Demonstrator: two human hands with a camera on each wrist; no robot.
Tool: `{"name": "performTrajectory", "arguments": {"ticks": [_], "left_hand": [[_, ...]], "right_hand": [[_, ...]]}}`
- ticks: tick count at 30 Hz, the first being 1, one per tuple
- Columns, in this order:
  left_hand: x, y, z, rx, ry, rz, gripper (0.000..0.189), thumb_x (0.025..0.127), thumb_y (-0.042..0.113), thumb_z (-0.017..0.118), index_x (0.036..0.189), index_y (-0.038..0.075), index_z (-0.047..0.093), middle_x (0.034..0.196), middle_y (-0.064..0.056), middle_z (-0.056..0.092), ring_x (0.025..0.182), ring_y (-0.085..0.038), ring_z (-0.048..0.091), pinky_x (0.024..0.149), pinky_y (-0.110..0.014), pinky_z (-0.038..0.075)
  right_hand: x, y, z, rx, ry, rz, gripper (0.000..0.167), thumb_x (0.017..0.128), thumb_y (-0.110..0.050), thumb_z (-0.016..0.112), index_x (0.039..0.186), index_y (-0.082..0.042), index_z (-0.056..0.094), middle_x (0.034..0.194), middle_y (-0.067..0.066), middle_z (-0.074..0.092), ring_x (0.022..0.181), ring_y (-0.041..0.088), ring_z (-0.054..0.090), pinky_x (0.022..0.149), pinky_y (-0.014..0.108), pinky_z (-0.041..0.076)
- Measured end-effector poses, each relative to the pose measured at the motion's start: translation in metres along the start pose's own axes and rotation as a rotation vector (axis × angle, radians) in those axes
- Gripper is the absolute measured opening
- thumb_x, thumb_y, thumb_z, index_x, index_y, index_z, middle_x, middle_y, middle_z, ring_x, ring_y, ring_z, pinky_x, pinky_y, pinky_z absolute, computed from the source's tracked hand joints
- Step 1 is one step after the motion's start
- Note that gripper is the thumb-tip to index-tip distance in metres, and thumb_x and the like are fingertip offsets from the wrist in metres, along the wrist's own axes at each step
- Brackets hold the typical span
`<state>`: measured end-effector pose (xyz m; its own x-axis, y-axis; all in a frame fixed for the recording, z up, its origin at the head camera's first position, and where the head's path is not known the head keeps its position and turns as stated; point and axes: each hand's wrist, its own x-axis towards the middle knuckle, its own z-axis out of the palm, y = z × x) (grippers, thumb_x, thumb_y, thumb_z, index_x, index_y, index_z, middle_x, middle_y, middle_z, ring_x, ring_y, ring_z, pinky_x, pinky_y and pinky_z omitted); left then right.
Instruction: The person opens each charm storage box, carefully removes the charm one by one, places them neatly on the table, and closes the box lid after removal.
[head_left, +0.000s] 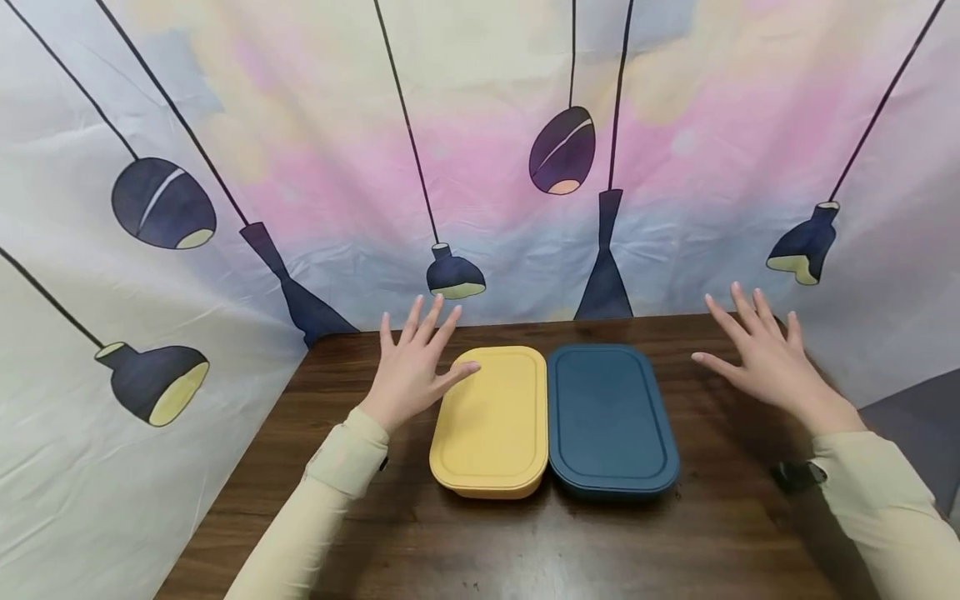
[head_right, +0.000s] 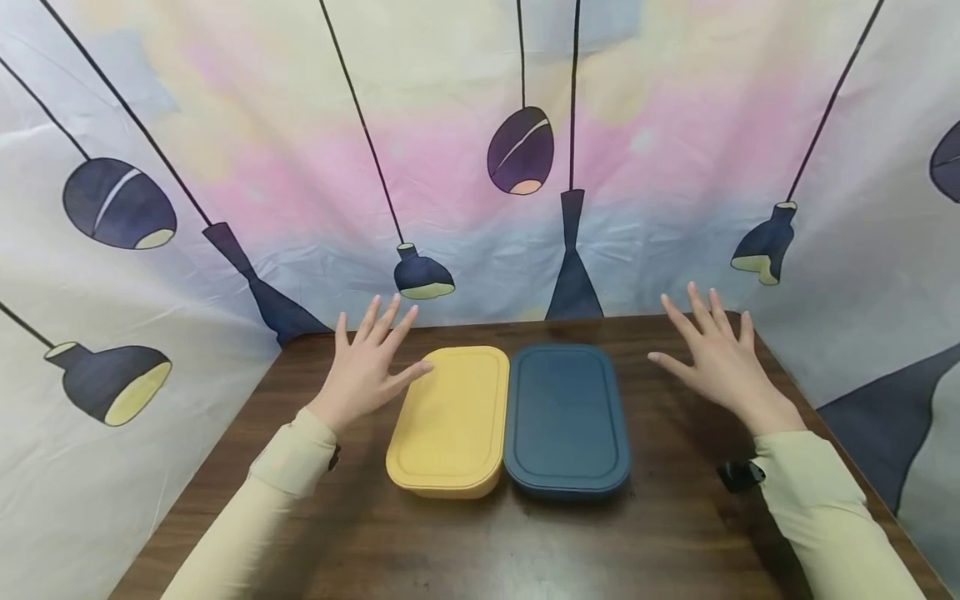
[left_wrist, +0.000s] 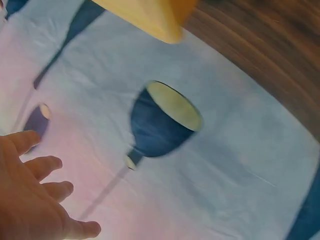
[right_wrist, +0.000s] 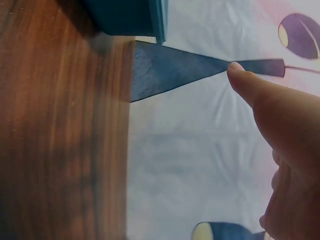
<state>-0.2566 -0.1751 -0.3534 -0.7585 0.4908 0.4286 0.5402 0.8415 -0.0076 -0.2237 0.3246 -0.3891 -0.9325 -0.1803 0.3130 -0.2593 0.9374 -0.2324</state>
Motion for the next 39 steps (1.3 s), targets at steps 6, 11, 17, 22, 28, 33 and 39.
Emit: {"name": "performTrajectory", "arguments": {"ticks": [6, 11, 17, 22, 28, 33, 39], "left_hand": [[0.011, 0.024, -0.004, 0.039, -0.029, 0.109, 0.088, 0.094, 0.071, 0.050, 0.163, 0.023, 0.024, 0.168, -0.007, 0.015, 0.155, -0.030, 0.004, 0.115, -0.068, -0.003], [0.018, 0.045, -0.002, 0.039, -0.054, 0.178, 0.088, 0.093, 0.069, 0.055, 0.162, 0.024, 0.025, 0.168, -0.006, 0.017, 0.155, -0.028, 0.002, 0.116, -0.068, -0.002], [0.021, 0.063, 0.006, 0.032, -0.068, 0.246, 0.086, 0.093, 0.068, 0.055, 0.162, 0.024, 0.028, 0.166, -0.008, 0.023, 0.154, -0.030, 0.011, 0.117, -0.067, 0.004], [0.016, 0.078, 0.015, 0.050, -0.123, 0.299, 0.086, 0.094, 0.071, 0.051, 0.162, 0.024, 0.027, 0.167, -0.007, 0.021, 0.155, -0.029, 0.008, 0.118, -0.065, 0.008], [0.008, 0.100, 0.027, 0.055, -0.199, 0.373, 0.087, 0.094, 0.074, 0.046, 0.162, 0.024, 0.026, 0.168, -0.005, 0.015, 0.155, -0.026, 0.000, 0.120, -0.059, 0.005], [0.002, 0.115, 0.037, 0.081, -0.245, 0.436, 0.087, 0.094, 0.075, 0.043, 0.162, 0.024, 0.025, 0.168, -0.005, 0.017, 0.155, -0.025, 0.000, 0.122, -0.055, 0.008], [-0.002, 0.127, 0.039, 0.076, -0.244, 0.509, 0.085, 0.095, 0.072, 0.045, 0.161, 0.022, 0.028, 0.167, -0.007, 0.021, 0.154, -0.026, 0.009, 0.122, -0.051, 0.016]], "right_hand": [[0.008, -0.014, -0.007, -0.061, -0.011, -0.088, 0.093, 0.095, -0.050, 0.067, 0.165, -0.025, 0.009, 0.168, 0.012, -0.008, 0.151, 0.034, -0.018, 0.110, 0.072, -0.014], [0.009, -0.019, -0.007, -0.071, -0.042, -0.140, 0.091, 0.095, -0.047, 0.068, 0.164, -0.025, 0.013, 0.169, 0.014, -0.004, 0.152, 0.034, -0.016, 0.111, 0.071, -0.013], [0.015, -0.020, -0.002, -0.101, -0.046, -0.231, 0.090, 0.094, -0.035, 0.073, 0.164, -0.023, 0.018, 0.169, 0.014, 0.002, 0.153, 0.039, -0.002, 0.112, 0.073, -0.004], [0.019, -0.019, 0.006, -0.110, -0.074, -0.322, 0.092, 0.091, -0.025, 0.077, 0.163, -0.025, 0.021, 0.169, 0.012, 0.006, 0.154, 0.035, 0.003, 0.114, 0.072, 0.001], [0.021, -0.017, 0.024, -0.134, -0.029, -0.466, 0.092, 0.084, -0.014, 0.083, 0.160, -0.016, 0.033, 0.167, 0.013, 0.019, 0.151, 0.035, 0.021, 0.116, 0.066, 0.013], [0.021, -0.019, 0.038, -0.153, 0.007, -0.547, 0.087, 0.079, -0.007, 0.086, 0.154, -0.008, 0.042, 0.159, 0.016, 0.036, 0.145, 0.036, 0.034, 0.114, 0.062, 0.024], [0.019, -0.019, 0.053, -0.179, 0.010, -0.601, 0.082, 0.077, -0.002, 0.085, 0.150, -0.005, 0.048, 0.154, 0.017, 0.044, 0.140, 0.036, 0.043, 0.112, 0.058, 0.032]]}}
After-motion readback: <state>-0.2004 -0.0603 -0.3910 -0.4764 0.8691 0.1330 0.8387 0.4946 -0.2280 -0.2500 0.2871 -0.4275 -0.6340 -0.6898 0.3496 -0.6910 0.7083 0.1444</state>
